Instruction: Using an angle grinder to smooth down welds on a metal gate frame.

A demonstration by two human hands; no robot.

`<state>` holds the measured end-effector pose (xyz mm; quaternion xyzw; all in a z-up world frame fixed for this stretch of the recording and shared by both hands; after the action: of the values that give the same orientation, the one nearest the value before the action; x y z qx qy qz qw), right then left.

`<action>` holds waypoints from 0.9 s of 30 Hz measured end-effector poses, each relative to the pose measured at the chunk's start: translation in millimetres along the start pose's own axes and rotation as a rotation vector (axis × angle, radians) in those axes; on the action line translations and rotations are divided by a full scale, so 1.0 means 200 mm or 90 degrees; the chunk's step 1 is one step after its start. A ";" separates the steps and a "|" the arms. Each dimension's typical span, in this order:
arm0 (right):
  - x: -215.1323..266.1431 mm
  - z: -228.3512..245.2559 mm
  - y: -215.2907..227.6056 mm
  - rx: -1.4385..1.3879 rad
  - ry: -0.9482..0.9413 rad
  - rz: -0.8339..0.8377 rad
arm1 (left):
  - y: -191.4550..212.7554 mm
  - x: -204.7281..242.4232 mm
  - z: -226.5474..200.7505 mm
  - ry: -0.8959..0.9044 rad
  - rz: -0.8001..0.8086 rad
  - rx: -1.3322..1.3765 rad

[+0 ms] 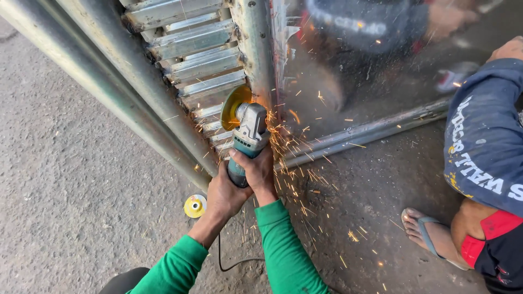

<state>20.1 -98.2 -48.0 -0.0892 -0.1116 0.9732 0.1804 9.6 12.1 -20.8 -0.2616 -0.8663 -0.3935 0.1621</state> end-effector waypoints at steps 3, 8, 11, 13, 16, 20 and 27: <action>0.00 -0.04 -0.02 -0.002 0.000 0.000 | 0.01 0.02 0.00 0.002 -0.002 0.003; -0.01 0.01 -0.03 0.001 0.006 -0.006 | 0.04 0.03 -0.04 -0.010 0.000 0.009; -0.02 0.08 -0.07 0.012 0.020 -0.010 | 0.05 0.01 -0.03 -0.029 -0.004 0.005; -0.03 0.05 -0.06 0.015 0.035 -0.021 | 0.06 0.02 -0.04 -0.026 0.004 0.006; 0.00 0.10 -0.04 0.008 0.014 -0.024 | 0.04 -0.02 0.03 -0.033 -0.004 -0.009; 0.02 0.10 -0.06 -0.020 -0.002 -0.013 | 0.05 0.03 0.00 -0.020 -0.006 -0.032; 0.02 0.09 -0.02 -0.032 -0.018 -0.007 | 0.01 0.04 0.00 0.001 -0.008 -0.046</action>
<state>14.5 -96.8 -30.4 -0.0793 -0.1393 0.9702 0.1820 3.7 16.1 -15.4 -0.2614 -0.8530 -0.4257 0.1511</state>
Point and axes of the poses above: each hand's wrist, its own x-axis away from the middle knuckle, its own y-axis out of the back of the hand, z = x × y, the point moved 1 cm from there along -x, towards the middle knuckle, and after that the axes turned 13 degrees about z, right-handed, at the moved point
